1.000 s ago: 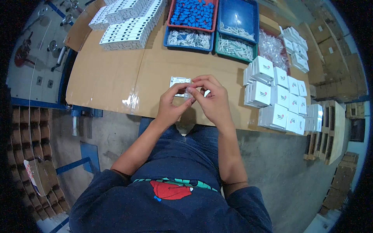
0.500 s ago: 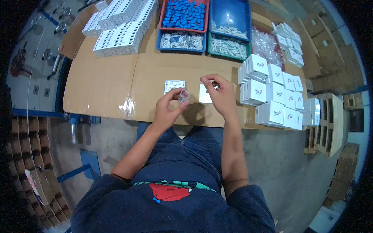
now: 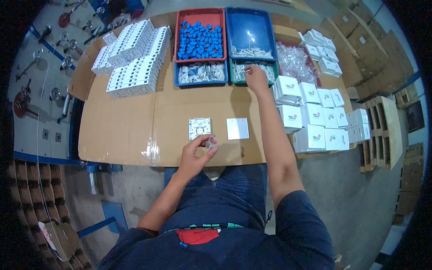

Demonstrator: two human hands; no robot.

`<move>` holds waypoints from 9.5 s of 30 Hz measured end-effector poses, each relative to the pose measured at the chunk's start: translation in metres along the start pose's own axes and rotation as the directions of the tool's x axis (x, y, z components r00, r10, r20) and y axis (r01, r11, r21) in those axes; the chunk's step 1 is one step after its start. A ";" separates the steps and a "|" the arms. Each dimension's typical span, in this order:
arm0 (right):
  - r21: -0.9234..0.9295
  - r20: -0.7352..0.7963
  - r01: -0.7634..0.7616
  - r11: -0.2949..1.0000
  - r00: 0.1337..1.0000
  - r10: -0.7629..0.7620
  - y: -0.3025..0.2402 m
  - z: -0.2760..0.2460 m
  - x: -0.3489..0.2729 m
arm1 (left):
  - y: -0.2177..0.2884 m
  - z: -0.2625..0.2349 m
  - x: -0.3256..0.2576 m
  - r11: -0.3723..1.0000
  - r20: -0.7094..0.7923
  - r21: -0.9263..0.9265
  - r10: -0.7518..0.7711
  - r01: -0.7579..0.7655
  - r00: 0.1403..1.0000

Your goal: Packaging small blue components and other parts into small white cardboard boxes.

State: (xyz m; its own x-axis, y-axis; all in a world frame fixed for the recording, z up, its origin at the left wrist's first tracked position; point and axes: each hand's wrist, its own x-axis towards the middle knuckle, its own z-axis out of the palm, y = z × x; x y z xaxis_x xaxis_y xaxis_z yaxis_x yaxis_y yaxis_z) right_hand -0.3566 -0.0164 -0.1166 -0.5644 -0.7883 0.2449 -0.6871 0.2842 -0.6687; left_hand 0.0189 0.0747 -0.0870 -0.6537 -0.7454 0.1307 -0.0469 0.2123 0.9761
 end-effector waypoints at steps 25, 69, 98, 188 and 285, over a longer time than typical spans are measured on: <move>-0.237 -0.113 -0.101 0.966 0.991 0.076 0.038 -0.017 0.132 | -0.012 -0.008 -0.006 0.998 -0.040 0.049 -0.038 0.040 0.998; 0.411 0.342 -0.028 0.911 0.931 -0.126 -0.162 -0.079 -0.203 | 0.011 -0.029 0.003 0.576 0.066 -0.794 -0.240 0.196 0.969; -0.333 0.289 0.456 0.825 0.883 -0.371 -0.065 0.135 0.046 | -0.015 -0.035 -0.025 0.579 0.182 -0.706 -0.407 0.407 0.895; -0.242 -0.336 0.027 0.970 0.935 -0.110 0.023 0.005 0.078 | -0.020 -0.021 -0.019 0.327 0.317 -0.831 -0.387 0.450 0.866; 0.525 0.496 -0.095 0.845 0.842 -0.213 -0.164 -0.021 -0.204 | -0.008 -0.008 0.002 0.982 -0.351 0.130 0.172 -0.134 0.920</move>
State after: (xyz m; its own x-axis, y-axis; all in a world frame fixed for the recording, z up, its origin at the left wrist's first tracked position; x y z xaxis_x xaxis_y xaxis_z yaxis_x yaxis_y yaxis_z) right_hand -0.1384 0.1094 -0.0426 -0.1017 -0.9948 0.0005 -0.2866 0.0288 -0.9576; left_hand 0.0240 0.0666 -0.0928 -0.3442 -0.8715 0.3494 -0.0569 0.3908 0.9187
